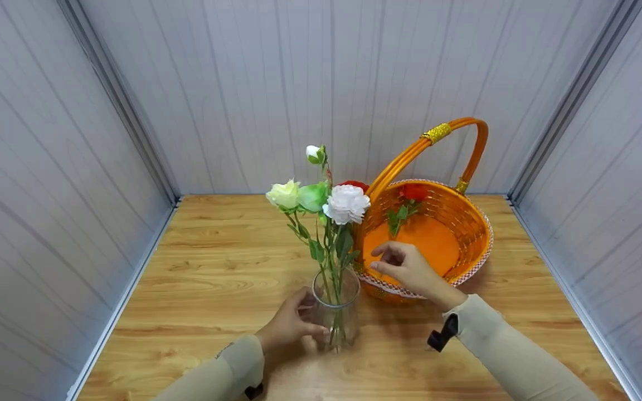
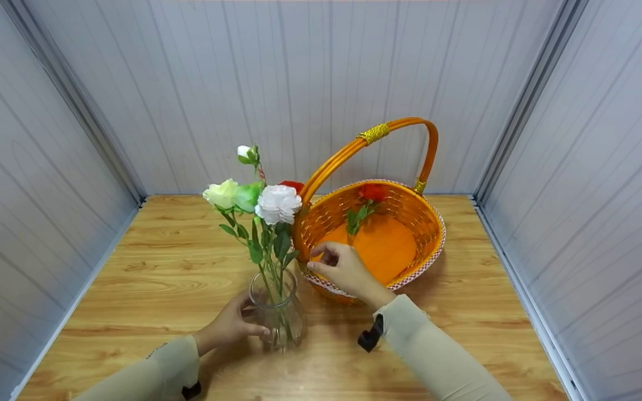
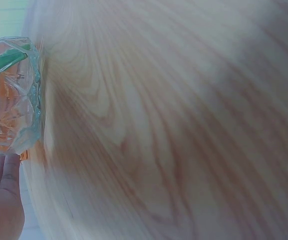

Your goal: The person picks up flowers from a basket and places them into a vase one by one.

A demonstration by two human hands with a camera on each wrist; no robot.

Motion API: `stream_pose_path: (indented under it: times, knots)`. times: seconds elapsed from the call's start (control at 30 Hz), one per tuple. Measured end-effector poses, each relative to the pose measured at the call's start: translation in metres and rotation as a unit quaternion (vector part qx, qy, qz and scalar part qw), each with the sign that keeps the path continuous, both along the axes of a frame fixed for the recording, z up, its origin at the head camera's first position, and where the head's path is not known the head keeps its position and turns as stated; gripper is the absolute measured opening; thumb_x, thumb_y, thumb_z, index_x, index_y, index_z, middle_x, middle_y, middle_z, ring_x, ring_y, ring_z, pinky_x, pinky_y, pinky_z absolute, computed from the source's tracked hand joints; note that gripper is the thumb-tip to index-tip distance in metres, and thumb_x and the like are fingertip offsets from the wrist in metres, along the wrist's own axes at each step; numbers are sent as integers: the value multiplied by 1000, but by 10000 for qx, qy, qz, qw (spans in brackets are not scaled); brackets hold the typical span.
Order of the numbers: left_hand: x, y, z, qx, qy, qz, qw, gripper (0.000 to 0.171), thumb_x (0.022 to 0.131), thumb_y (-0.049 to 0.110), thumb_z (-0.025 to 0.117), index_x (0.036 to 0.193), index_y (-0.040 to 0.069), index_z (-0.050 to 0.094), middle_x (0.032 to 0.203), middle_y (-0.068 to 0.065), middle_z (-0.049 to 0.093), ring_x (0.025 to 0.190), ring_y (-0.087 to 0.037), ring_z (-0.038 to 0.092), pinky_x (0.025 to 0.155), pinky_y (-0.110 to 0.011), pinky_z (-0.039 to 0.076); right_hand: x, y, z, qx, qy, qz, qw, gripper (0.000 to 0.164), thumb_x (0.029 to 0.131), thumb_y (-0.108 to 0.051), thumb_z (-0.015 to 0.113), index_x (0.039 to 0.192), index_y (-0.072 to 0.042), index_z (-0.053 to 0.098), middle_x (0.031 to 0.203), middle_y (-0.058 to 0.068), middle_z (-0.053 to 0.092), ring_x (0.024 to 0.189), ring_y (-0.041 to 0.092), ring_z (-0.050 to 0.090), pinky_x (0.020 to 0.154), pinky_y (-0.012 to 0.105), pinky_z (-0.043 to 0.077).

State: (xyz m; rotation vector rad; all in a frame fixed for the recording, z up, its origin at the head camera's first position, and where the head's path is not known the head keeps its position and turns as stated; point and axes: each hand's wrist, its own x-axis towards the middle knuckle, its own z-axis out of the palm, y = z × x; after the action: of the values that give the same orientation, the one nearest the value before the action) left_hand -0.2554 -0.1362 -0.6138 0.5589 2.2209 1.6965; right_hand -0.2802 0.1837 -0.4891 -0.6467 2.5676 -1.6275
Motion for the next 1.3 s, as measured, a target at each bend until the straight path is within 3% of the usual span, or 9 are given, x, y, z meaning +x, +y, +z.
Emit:
stream_pose_path:
  times: [0.2,0.5,0.73,0.97,1.17,1.3]
  knots:
    - [0,0,0,-51,11,6,10000,65,80,9,96,135,10,60,138,-13,67,137,-41,62,122,-61,49,-6,11,-3,19,-39,-166,9999,22,103,-12,75,118,3,73,88,22,72,69,7,58,64,19,48]
    - [-1,-1,-1,-173,6,-10,9998,64,80,13,97,134,11,61,137,-11,68,136,-40,62,122,-62,49,-16,28,-8,33,-118,-539,9985,22,103,-13,75,118,3,74,89,13,71,72,8,56,67,19,49]
    - [-2,-1,0,-151,-82,-11,9999,65,80,13,96,135,12,61,137,-11,68,136,-40,63,122,-62,49,-26,39,-4,-106,-109,-720,9973,21,102,-12,76,116,4,75,85,8,70,71,7,57,65,19,50]
    - [-1,0,-1,-168,57,-8,9998,67,79,12,98,134,10,60,135,-12,67,134,-39,62,120,-62,50,-38,54,2,-256,-301,-932,9949,22,104,-13,74,116,4,73,82,0,69,68,6,58,62,20,54]
    - [-1,-1,-1,-91,6,-27,10000,65,80,12,97,134,10,60,135,-11,67,134,-38,62,121,-62,49,-50,62,-1,-198,-543,-1055,9927,30,105,-16,74,120,9,71,87,8,70,67,6,56,63,23,55]
    - [-1,-1,1,-27,-58,8,10000,66,80,11,97,134,11,60,135,-11,67,135,-38,62,122,-63,48,-58,63,-5,-176,-757,-1155,9903,28,105,-19,73,120,6,72,88,8,70,68,9,57,65,24,57]
